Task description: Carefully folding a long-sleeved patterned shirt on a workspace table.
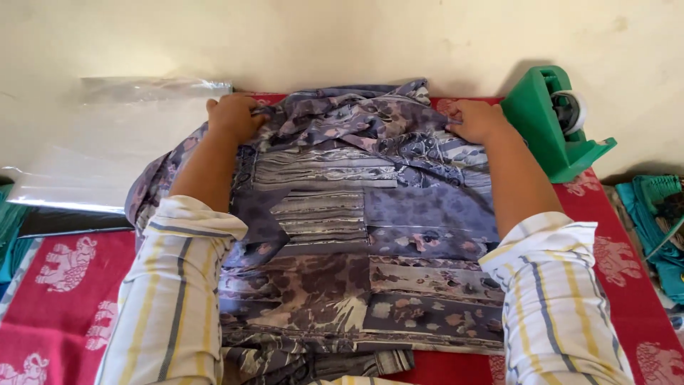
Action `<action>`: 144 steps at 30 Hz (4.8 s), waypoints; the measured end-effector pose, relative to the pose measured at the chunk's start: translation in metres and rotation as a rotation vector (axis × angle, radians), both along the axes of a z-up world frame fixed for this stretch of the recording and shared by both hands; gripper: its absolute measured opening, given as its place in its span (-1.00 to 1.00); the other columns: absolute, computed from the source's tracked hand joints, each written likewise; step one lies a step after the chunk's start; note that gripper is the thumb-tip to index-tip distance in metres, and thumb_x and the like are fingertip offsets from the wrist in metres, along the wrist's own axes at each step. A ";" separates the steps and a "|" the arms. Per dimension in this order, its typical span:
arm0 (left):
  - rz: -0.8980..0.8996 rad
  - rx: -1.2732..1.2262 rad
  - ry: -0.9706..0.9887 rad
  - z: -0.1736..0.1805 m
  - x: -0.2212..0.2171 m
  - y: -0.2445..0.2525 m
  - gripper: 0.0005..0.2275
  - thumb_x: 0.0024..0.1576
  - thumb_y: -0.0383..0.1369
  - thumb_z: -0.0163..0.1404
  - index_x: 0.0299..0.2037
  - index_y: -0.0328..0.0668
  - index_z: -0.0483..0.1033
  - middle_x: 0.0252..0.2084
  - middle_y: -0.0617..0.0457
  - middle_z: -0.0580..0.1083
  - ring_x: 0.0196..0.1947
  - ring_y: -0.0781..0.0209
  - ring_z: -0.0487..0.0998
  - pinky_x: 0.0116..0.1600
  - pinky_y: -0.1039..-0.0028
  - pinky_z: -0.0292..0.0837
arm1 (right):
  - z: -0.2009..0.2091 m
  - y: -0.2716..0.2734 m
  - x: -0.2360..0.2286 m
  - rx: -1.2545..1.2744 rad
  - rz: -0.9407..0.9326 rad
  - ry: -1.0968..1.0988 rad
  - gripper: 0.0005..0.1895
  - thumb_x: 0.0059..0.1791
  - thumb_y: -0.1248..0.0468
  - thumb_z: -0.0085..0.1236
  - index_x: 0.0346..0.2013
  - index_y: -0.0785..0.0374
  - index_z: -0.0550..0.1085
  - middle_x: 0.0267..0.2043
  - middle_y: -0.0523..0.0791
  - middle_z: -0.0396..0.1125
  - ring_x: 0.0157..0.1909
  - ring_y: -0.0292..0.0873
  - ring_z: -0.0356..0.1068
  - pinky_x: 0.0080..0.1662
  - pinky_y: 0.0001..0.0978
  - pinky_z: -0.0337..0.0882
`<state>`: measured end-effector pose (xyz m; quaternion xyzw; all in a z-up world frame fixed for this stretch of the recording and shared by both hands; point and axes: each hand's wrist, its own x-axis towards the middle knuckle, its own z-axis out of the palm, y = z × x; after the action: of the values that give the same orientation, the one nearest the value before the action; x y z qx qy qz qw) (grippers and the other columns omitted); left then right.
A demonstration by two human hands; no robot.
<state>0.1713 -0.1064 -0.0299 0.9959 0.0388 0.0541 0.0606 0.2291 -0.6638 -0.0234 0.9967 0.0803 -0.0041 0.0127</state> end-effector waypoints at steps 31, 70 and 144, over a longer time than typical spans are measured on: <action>0.233 -0.693 -0.120 0.067 -0.018 0.038 -0.42 0.28 -0.33 0.12 0.43 -0.12 0.06 0.38 -0.26 0.25 0.04 -0.04 0.47 -0.09 0.21 0.50 | 0.114 0.031 -0.059 0.855 -0.390 -0.033 -0.38 0.17 0.29 0.02 0.48 0.10 0.02 0.44 0.05 0.08 0.34 0.04 0.26 0.29 -0.09 0.40; 0.249 0.037 0.253 0.051 -0.132 0.114 -0.42 0.25 0.12 -0.05 -0.07 -0.36 0.72 0.07 -0.39 0.61 0.15 -0.38 0.56 0.13 -0.08 0.48 | 0.013 0.058 -0.149 0.089 -0.034 0.103 -0.18 0.09 -0.38 -0.39 0.59 -0.22 -0.09 0.67 -0.11 -0.32 0.62 0.27 -0.38 0.48 0.33 -0.39; -0.361 -0.049 0.165 0.031 -0.363 -0.021 -0.12 0.03 0.22 -0.30 0.55 0.08 -0.28 0.62 0.02 -0.37 0.57 -0.10 -0.52 0.46 -0.15 -0.56 | 0.088 0.031 -0.405 0.311 -0.037 -0.028 -0.32 -0.01 0.03 0.22 0.34 0.16 0.28 0.45 0.05 0.07 0.43 0.20 -0.02 0.30 0.23 0.15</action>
<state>-0.1915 -0.1270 0.0012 0.9860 -0.1344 -0.0403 0.0900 -0.1761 -0.6326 0.0641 0.9879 0.0612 0.0218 -0.1408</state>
